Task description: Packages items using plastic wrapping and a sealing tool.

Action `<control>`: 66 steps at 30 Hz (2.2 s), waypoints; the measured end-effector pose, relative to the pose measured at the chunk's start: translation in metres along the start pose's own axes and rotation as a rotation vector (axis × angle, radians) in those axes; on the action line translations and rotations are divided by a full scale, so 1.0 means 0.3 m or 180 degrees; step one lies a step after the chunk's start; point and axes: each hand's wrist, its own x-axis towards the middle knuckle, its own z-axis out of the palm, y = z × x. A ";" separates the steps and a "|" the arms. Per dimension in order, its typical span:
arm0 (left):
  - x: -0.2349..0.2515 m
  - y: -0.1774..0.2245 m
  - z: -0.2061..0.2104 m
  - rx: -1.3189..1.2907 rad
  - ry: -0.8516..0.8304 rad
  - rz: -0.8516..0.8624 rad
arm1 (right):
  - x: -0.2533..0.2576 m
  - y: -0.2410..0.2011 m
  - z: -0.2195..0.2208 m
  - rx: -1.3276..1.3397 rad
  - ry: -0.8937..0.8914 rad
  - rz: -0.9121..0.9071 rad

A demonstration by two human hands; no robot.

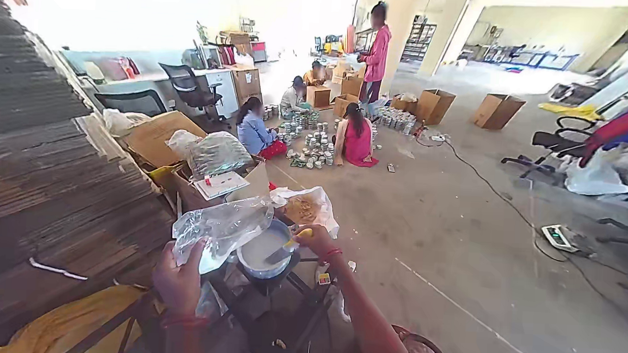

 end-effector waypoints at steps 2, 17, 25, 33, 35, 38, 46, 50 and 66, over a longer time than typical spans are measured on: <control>-0.003 0.004 0.007 -0.0009 0.0024 0.0048 | 0.006 0.002 -0.007 -0.0166 0.0338 0.0061; -0.018 0.014 0.010 0.0078 0.0018 0.0027 | -0.013 0.067 0.129 0.0007 0.0728 0.0039; -0.026 -0.027 0.016 -0.0107 0.0086 -0.0003 | -0.073 0.025 0.085 -0.0202 0.0544 0.0033; -0.033 -0.016 0.019 -0.0046 0.0022 0.0064 | -0.070 0.033 0.120 0.0125 0.0190 -0.0014; -0.038 -0.017 0.016 -0.0048 0.0029 0.0050 | -0.085 0.033 0.085 0.0155 0.0328 0.0030; -0.047 -0.006 0.018 -0.0002 0.0012 0.0039 | -0.076 0.042 0.093 0.0043 0.0677 0.0103; -0.049 0.016 0.016 0.0019 -0.0034 0.0015 | -0.079 0.038 0.094 0.0149 0.0401 0.0070; -0.048 0.008 0.021 -0.0042 -0.0040 -0.0073 | -0.046 0.040 0.086 -0.0083 0.0716 0.0084; -0.052 -0.002 0.041 0.0156 -0.0157 0.0020 | -0.022 0.031 0.140 -0.0265 0.0361 -0.0057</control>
